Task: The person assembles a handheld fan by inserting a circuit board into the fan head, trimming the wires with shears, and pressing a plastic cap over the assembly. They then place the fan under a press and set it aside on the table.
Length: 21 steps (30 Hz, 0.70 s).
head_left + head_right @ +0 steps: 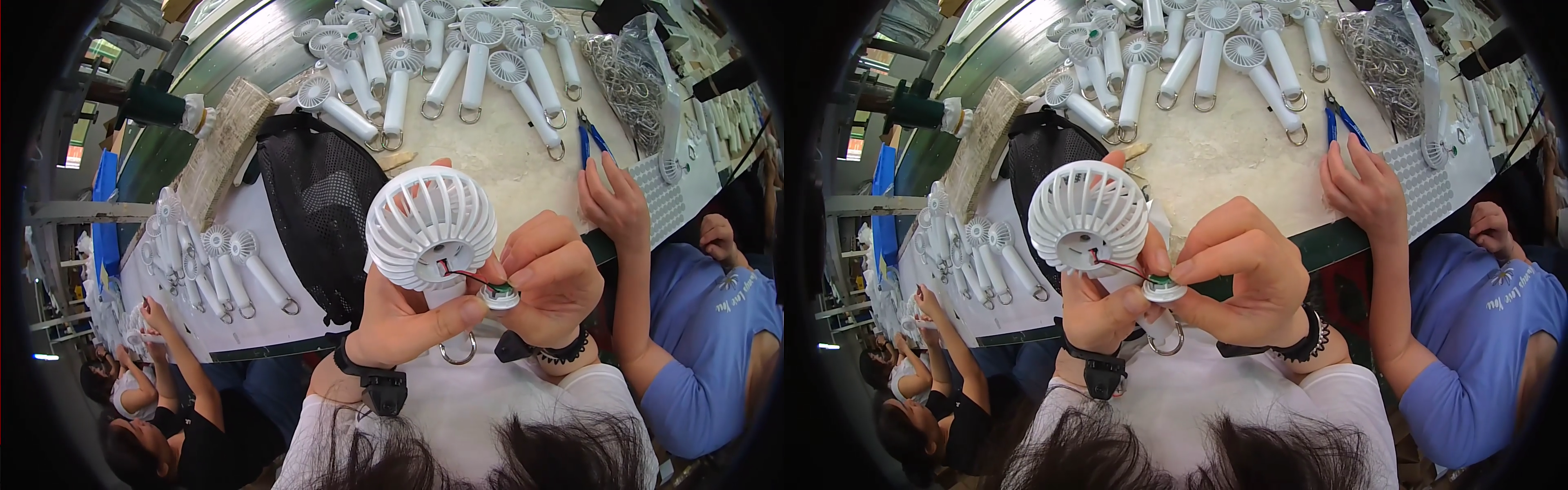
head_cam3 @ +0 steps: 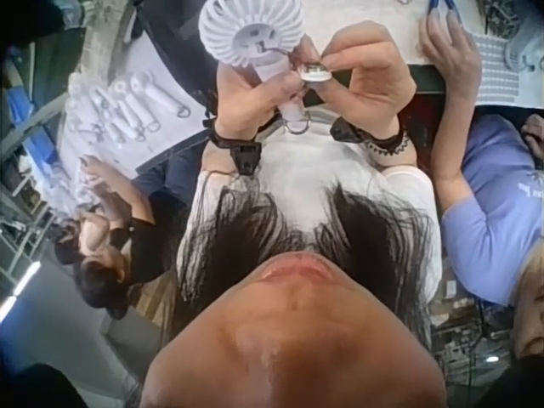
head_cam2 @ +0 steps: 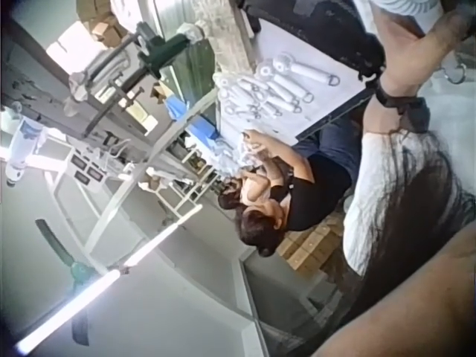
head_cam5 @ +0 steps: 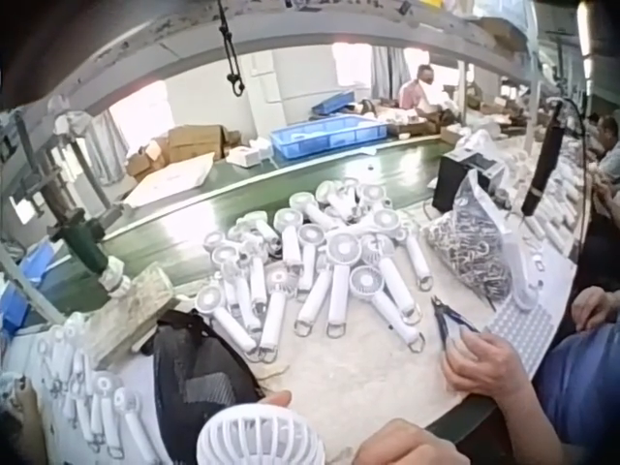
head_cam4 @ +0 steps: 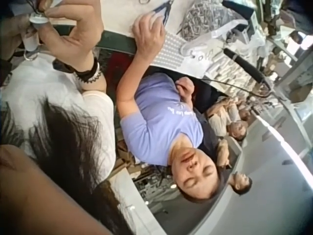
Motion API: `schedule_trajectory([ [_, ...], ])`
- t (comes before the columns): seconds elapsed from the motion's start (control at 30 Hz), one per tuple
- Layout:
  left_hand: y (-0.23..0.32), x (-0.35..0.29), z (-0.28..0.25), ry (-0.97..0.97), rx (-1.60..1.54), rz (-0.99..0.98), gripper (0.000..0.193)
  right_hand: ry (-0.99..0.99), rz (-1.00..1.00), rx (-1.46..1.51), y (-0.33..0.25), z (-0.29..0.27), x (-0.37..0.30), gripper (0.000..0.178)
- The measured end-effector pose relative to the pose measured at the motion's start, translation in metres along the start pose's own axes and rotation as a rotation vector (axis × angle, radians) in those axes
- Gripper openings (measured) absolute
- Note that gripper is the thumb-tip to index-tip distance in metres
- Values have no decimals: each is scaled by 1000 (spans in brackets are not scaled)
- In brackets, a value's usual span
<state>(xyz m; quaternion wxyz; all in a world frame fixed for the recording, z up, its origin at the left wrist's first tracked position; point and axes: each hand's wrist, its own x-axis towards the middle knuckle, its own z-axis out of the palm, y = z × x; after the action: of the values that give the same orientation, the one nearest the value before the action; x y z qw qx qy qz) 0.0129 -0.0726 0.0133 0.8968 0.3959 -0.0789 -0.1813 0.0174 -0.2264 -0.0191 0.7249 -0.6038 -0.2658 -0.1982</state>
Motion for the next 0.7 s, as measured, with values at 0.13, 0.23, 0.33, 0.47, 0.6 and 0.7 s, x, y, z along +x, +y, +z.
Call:
schedule_trajectory([
  [0.13, -2, 1, -2, -17, 0, 5, 90, 2, 3, 9, 1, 0, -1, 31],
  [0.23, -2, 1, -2, -27, 4, 4, 90, 3, 3, 13, 1, -1, -2, 30],
  [0.33, 0, 0, -1, -11, 9, -3, 90, -2, 3, 11, 1, 0, -1, 30],
  [0.47, 2, -2, 3, 41, 91, 26, 91, 8, 13, 37, 4, 2, -3, 29],
  [0.6, 3, -3, 2, 61, 198, 69, 92, 30, 42, 83, 7, 3, -7, 29],
  [0.7, 3, -4, 1, 44, 207, 77, 93, 19, 26, 93, 7, 3, -6, 30],
])
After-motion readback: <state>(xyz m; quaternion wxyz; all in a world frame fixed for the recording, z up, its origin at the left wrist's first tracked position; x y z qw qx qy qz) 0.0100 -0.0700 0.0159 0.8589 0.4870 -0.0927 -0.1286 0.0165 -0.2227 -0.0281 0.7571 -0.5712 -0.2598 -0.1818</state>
